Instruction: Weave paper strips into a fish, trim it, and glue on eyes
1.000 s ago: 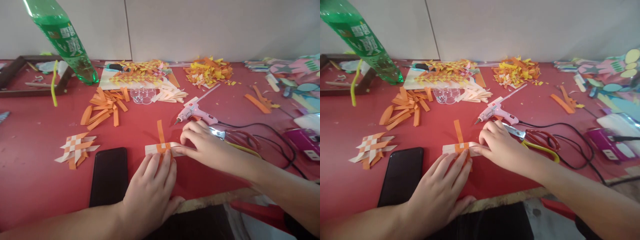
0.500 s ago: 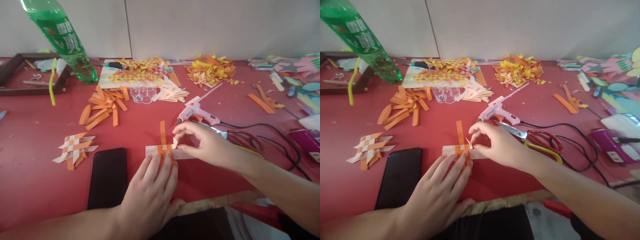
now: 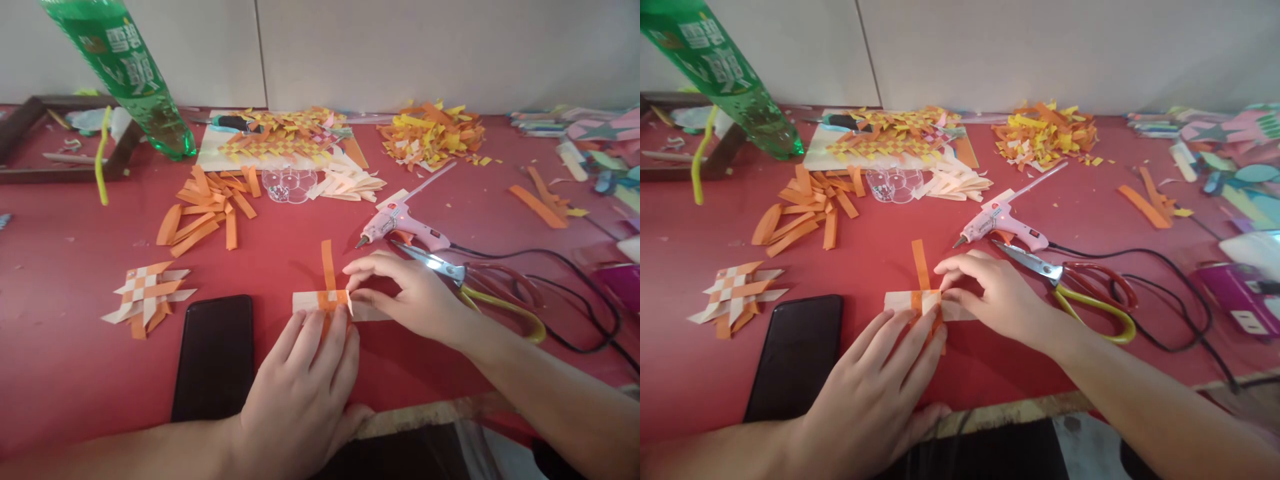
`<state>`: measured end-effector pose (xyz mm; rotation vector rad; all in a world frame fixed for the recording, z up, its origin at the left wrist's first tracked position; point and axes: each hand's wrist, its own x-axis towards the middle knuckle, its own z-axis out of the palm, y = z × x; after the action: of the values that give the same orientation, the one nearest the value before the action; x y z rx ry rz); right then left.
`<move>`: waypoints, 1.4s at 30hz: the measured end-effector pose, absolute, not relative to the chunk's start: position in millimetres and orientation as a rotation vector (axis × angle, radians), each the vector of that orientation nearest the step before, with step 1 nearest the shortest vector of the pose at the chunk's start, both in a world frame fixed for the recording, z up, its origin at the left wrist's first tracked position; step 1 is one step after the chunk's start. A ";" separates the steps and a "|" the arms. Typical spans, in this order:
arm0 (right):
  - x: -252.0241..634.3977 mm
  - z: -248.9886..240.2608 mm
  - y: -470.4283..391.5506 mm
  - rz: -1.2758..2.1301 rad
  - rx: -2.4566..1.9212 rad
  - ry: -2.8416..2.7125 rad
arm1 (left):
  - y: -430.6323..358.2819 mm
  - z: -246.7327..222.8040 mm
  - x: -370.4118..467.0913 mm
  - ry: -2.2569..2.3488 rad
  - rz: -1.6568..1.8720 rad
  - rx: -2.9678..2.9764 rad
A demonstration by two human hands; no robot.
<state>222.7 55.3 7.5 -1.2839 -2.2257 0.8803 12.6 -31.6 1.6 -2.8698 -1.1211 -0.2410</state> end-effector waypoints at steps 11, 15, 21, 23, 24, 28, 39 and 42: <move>217.3 2.2 48.8 0.713 -1.283 -2.208 | -30.5 1.2 11.2 -1.116 -0.269 -2.877; 215.3 0.3 48.4 0.635 -1.269 -2.238 | -31.2 1.6 11.5 -1.106 -0.266 -2.875; 212.5 -1.3 48.7 0.554 -1.227 -2.247 | -31.2 1.2 11.9 -1.134 -0.268 -2.863; 212.0 -1.3 48.8 0.547 -1.230 -2.252 | -31.1 1.0 11.6 -1.139 -0.269 -2.863; 211.7 -1.2 48.8 0.542 -1.231 -2.256 | -31.2 1.0 11.5 -1.141 -0.270 -2.864; 210.5 0.2 48.5 0.533 -1.243 -2.261 | -31.7 0.5 11.6 -1.135 -0.271 -2.885; 208.3 2.7 47.7 0.546 -1.265 -2.264 | -31.8 -1.7 10.8 -1.192 -0.316 -2.862; 208.1 2.8 47.7 0.563 -1.282 -2.253 | -32.2 -2.5 11.5 -1.218 -0.322 -2.857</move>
<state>208.1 47.7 2.8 -1.2820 -2.2532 0.5629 11.5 -32.2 -2.5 -2.8571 -1.2177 -0.3220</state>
